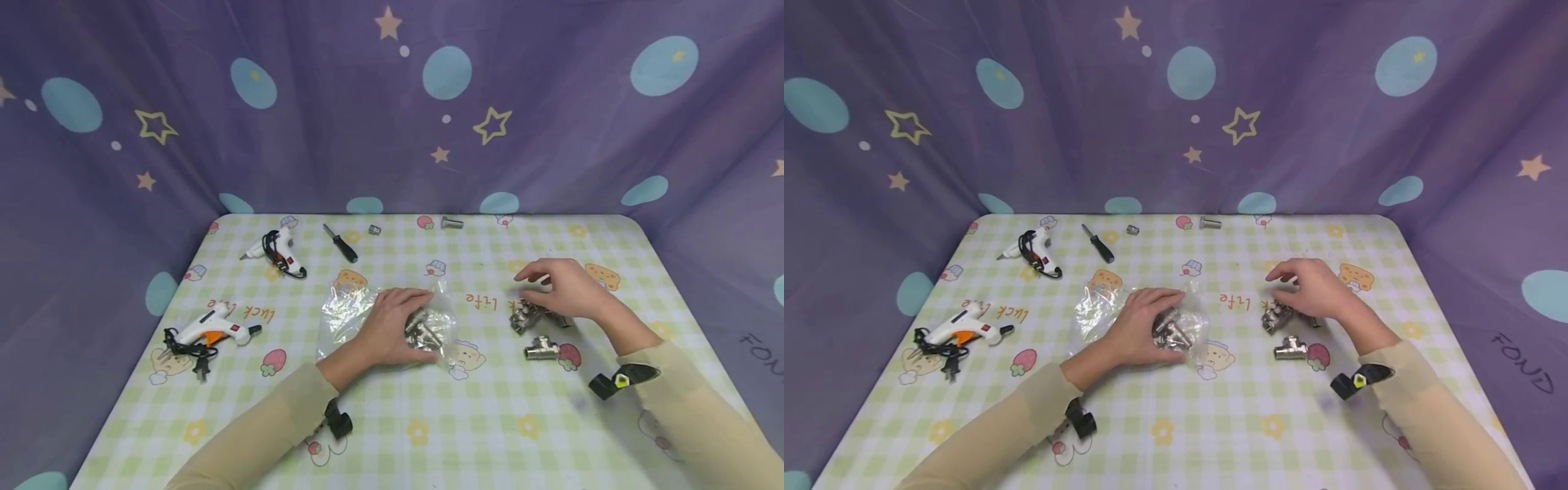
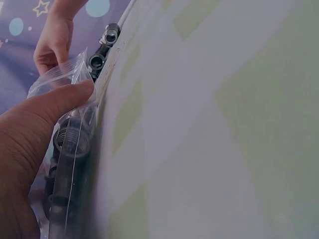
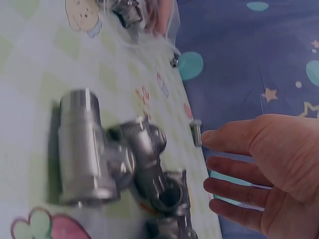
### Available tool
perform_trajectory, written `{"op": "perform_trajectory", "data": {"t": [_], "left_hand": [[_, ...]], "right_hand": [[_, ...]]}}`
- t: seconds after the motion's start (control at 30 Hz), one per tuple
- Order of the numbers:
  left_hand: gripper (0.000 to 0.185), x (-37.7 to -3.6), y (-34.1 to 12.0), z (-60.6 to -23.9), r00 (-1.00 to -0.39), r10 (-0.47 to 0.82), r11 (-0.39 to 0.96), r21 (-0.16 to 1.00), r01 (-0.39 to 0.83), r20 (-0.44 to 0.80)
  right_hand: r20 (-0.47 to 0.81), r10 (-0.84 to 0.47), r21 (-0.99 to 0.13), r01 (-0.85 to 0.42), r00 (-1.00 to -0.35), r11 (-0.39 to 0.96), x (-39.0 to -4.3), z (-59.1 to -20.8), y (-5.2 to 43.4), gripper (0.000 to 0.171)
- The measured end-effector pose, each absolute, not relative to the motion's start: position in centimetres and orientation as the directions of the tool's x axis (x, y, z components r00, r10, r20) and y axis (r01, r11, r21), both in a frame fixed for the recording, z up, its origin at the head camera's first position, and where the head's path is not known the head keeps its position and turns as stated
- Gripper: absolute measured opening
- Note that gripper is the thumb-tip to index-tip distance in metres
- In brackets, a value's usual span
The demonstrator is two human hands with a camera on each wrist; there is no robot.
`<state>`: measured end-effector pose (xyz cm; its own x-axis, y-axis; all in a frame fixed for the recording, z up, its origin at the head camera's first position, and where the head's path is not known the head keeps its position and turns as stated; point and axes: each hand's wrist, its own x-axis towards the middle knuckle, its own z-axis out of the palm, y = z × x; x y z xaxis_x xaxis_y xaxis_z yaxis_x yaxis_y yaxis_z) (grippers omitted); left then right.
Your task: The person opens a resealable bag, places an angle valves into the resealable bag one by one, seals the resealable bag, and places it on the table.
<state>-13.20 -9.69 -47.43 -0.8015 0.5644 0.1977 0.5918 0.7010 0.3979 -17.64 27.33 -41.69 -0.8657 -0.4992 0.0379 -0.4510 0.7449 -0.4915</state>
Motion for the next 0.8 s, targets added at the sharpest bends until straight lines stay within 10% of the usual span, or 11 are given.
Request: {"op": "perform_trajectory", "data": {"t": [0.8], "left_hand": [[0.111, -13.2, -9.6, -47.5, -0.813, 0.553, 0.710, 0.408, 0.574, 0.180]], "right_hand": [[-0.089, -0.507, -0.426, -0.427, -0.857, 0.797, -18.3, -43.3, 29.7, 0.029]]}}
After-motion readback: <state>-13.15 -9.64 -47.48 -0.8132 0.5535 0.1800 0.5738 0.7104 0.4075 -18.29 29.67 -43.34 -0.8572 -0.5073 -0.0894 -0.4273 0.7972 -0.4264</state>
